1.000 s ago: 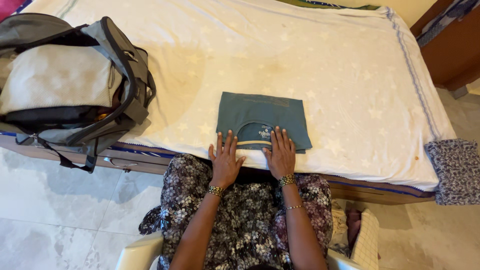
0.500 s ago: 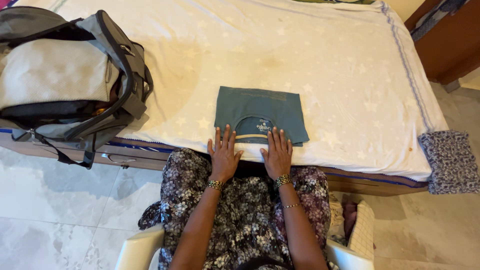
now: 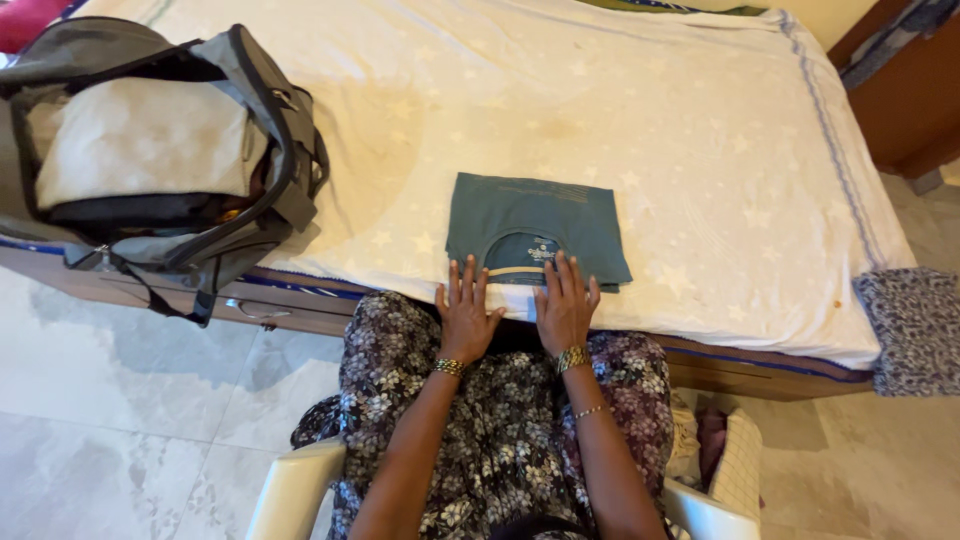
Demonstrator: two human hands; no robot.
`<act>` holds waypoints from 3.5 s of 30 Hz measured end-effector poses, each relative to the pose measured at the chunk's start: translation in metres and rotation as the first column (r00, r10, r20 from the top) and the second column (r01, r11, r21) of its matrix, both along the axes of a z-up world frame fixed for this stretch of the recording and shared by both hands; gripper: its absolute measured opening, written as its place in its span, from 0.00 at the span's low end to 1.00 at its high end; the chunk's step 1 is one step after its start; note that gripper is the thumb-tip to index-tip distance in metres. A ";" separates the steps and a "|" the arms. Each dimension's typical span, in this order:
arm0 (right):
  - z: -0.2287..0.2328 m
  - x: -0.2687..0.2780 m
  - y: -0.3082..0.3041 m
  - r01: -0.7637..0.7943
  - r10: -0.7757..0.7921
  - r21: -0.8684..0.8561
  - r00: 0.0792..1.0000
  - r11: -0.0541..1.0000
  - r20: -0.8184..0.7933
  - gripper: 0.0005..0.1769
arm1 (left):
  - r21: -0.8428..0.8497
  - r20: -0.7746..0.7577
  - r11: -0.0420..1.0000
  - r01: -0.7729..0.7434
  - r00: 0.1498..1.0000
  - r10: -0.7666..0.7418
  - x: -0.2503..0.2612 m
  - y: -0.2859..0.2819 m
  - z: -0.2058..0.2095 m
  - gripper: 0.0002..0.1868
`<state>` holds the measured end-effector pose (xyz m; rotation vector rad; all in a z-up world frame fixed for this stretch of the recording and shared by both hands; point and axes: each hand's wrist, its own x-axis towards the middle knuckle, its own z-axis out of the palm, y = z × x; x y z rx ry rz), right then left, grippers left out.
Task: The person folds a green garment on a white-covered surface and places it next to a duffel bag.
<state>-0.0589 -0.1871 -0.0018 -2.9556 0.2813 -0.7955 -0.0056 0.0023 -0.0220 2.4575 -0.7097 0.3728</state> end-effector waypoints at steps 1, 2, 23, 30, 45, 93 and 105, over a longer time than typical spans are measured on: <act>0.001 0.009 -0.001 -0.070 0.069 0.039 0.997 0.997 0.032 0.29 | 0.012 -0.008 1.000 -0.001 1.000 0.001 -0.001 0.000 -0.001 0.42; 0.005 0.022 -0.004 -0.140 0.135 0.074 0.988 0.987 0.069 0.29 | 0.022 -0.014 1.000 0.000 1.000 0.000 0.000 -0.001 -0.002 0.43; -0.006 0.076 0.027 -0.064 0.060 -0.015 0.976 0.998 -0.209 0.29 | -0.016 -0.020 1.000 0.006 1.000 -0.006 0.000 0.001 0.001 0.42; -0.008 0.046 0.033 -0.116 0.117 0.017 0.972 0.993 -0.205 0.31 | -0.019 -0.052 1.000 0.007 0.999 -0.008 -0.001 0.002 0.001 0.42; -0.002 -0.004 0.039 -0.112 0.120 0.057 0.980 0.992 -0.161 0.24 | 0.020 -0.107 1.000 0.002 0.994 0.001 0.000 0.000 0.000 0.42; -0.045 -0.029 -0.041 0.123 -0.109 0.031 0.949 0.992 -0.296 0.46 | -0.091 0.006 0.995 -0.030 1.000 0.031 -0.008 -0.001 -0.007 0.43; -0.032 -0.043 -0.018 0.177 -0.169 0.029 0.969 0.984 -0.178 0.35 | -0.352 0.001 0.932 -0.085 0.996 0.091 -0.004 0.000 0.002 0.50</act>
